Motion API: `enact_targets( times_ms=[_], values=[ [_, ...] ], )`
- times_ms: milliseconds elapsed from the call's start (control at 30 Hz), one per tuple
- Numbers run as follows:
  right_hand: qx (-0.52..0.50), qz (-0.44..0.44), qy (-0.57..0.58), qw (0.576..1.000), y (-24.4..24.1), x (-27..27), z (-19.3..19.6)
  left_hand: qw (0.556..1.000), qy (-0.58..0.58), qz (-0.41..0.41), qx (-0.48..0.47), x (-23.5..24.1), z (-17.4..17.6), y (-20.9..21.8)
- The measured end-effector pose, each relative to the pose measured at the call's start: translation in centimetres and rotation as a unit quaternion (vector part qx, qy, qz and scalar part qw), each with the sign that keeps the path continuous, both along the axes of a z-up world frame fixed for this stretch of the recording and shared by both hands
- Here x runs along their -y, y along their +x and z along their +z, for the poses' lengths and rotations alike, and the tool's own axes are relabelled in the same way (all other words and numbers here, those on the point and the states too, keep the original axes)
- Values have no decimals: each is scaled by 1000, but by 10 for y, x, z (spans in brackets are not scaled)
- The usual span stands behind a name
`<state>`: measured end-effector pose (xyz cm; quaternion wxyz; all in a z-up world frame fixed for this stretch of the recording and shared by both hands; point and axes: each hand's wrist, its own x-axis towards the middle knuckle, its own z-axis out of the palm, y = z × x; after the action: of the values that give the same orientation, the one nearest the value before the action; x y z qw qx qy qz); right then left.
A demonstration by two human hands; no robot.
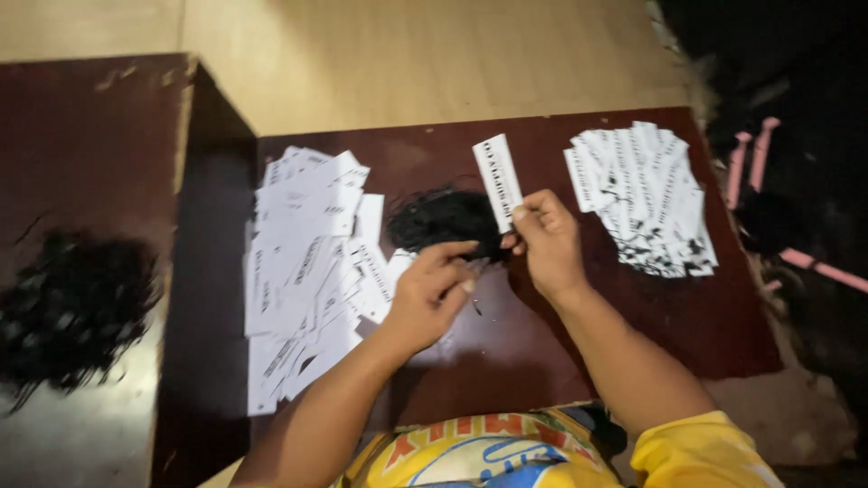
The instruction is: The person sits at a table and repeatedly picks up small white paper tags and black cables. They insert the tags into the cables and place the assembled items into a growing pile on the right side of the table.
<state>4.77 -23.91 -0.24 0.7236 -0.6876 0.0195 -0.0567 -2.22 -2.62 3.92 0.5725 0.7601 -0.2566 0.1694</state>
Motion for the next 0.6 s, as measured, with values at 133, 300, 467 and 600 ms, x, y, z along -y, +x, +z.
enact_targets(
  times_ms=[133,300,467,600],
  values=[
    [-15,-20,-3,1000,-11,19,-7,1000,-17,22,0,3,5,-1],
    [-43,-35,-13,998,-39,41,7,999,-9,-34,-34,14,0,-5],
    [-33,-86,15,996,-45,71,-9,995,10,-81,-61,29,-4,-14],
    [6,-148,3,989,-46,97,-16,992,21,-88,-86,27,-11,-11]
  ],
)
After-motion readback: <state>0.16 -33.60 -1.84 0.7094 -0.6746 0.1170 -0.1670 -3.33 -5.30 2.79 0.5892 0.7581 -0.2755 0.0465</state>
